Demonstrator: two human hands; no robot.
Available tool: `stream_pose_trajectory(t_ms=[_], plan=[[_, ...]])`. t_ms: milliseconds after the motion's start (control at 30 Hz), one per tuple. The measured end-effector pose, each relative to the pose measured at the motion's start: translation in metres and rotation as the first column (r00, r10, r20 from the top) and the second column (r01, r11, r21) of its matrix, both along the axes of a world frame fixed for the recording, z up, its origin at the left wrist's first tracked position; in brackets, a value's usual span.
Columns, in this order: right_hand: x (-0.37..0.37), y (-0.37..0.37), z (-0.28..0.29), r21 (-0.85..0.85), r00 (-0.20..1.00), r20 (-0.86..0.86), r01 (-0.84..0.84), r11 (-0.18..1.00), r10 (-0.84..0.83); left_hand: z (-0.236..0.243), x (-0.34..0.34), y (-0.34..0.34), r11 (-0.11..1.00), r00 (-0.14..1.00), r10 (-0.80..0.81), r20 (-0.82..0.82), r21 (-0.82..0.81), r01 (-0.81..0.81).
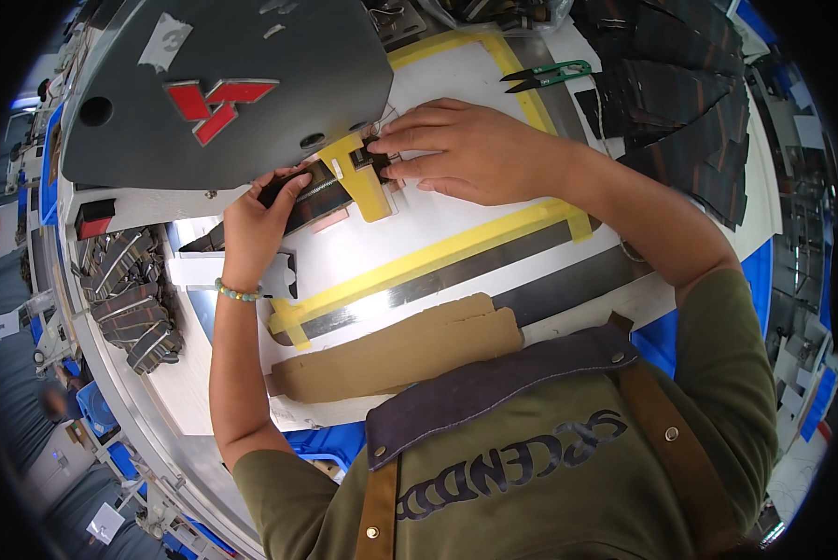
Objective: Sewing leather straps using an industrial sewing machine.
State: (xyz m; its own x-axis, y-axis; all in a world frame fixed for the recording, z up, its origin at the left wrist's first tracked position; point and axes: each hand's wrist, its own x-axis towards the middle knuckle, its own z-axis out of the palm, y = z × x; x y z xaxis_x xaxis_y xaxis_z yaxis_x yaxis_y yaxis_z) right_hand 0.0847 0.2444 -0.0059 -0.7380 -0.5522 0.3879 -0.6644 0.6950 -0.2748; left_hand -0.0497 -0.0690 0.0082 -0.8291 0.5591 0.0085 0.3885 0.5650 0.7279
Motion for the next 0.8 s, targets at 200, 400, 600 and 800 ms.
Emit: stream_pose_trajectory(t_ms=[200,400,600,800], plan=[[0.000,0.000,0.000,-0.037,1.000,0.020,0.002,0.999,-0.001,0.002,0.009,0.005,1.000,0.994,0.011,-0.113,-0.008,-0.012],[0.002,0.000,-0.002,-0.031,1.000,0.028,0.008,0.999,-0.008,0.018,0.041,0.009,0.958,0.732,-0.239,-0.638,-0.277,0.072],[0.002,0.000,0.002,-0.023,1.000,0.006,0.008,1.000,-0.008,0.010,0.082,0.009,0.904,0.670,-0.375,-0.640,-0.412,0.112],[0.001,0.000,0.001,-0.012,1.000,-0.012,0.017,1.000,-0.017,0.009,0.083,0.009,0.904,0.684,-0.357,-0.636,-0.419,0.082]])
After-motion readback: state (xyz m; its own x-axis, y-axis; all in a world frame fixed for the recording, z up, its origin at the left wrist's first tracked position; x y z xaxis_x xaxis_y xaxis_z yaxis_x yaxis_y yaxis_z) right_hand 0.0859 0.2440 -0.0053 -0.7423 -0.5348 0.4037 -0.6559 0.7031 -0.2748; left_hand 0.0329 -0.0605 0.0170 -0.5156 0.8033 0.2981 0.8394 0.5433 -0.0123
